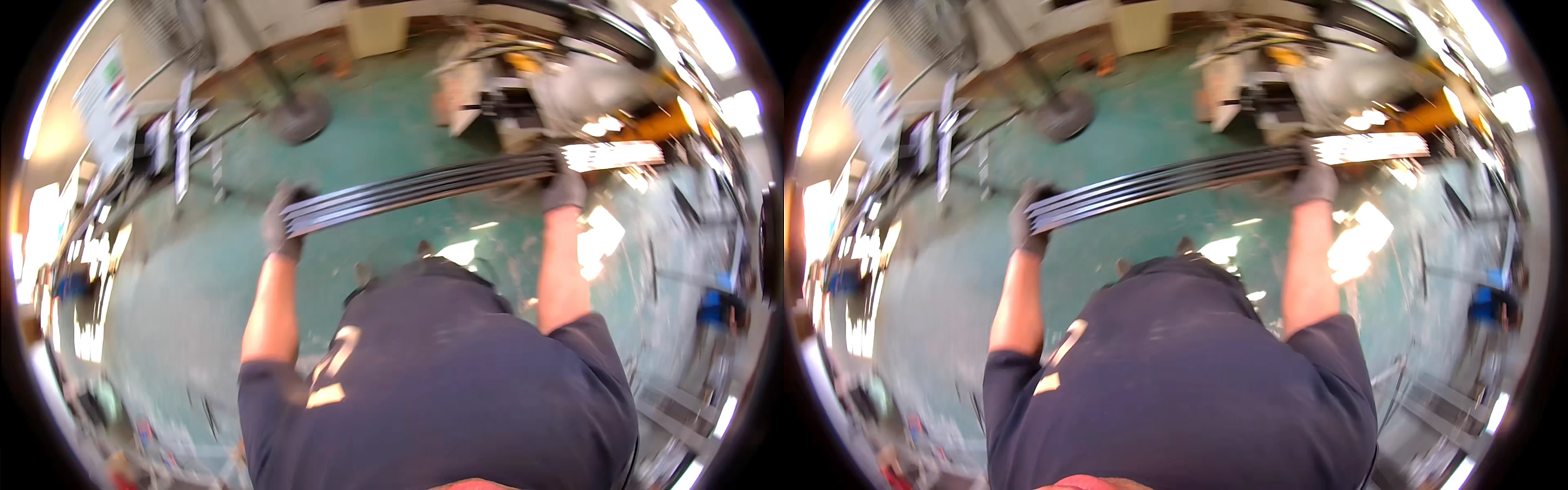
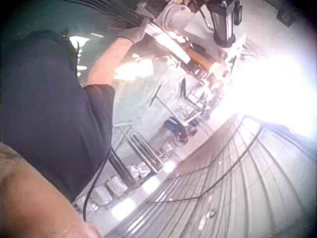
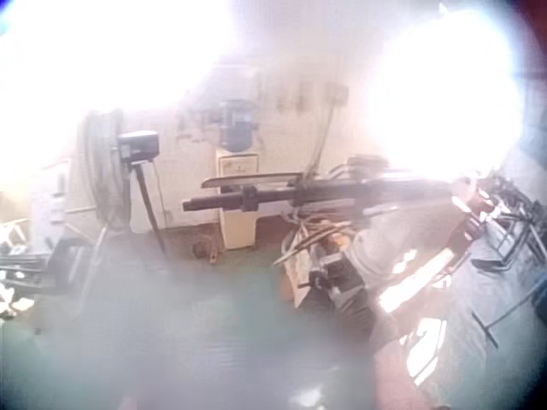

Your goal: The person repeatedly picks up long metal rods, places them into a bending machine, and removes the bent rods to stack them on a rack. The person also uses a manual bender for a single rod and moves a pallet jack at the end.

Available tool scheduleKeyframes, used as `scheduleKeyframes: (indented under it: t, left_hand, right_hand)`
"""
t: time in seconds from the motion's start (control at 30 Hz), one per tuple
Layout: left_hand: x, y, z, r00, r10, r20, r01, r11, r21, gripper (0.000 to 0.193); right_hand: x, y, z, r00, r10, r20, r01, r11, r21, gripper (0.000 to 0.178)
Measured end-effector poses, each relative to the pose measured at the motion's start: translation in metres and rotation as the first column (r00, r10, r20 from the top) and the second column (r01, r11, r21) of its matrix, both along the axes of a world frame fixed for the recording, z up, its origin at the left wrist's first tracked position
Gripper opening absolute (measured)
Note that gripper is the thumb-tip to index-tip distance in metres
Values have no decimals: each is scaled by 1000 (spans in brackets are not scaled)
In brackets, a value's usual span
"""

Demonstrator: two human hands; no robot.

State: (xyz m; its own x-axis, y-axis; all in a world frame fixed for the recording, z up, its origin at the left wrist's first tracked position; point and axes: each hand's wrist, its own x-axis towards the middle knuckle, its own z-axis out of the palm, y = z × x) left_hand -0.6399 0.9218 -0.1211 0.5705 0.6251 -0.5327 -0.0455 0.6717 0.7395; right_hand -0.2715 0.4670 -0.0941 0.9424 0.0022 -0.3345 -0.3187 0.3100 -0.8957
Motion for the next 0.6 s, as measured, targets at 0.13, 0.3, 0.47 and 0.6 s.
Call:
scheduleKeyframes:
  t: [0.13, 0.3, 0.47, 0.6]
  left_hand:
    - [-3, -8, 5, 999, 12, 44, -10, 998, -55, 36]
    - [-7, -10, -5, 995, -57, 83, 62, 996, -66, 56]
    - [-4, -6, -12, 995, -29, 100, 43, 989, -139, 58]
    - [-4, -15, 2, 995, -50, 92, 63, 987, -145, 58]
  right_hand:
    - [-9, 17, 10, 1000, 2, 3, -1, 998, -59, 20]
    - [-43, 31, 58, 982, -131, -133, 151, 977, 153, 18]
    - [-32, 23, 42, 991, -104, -88, 112, 989, 92, 21]
    - [-24, 20, 15, 992, -104, -66, 109, 991, 79, 22]
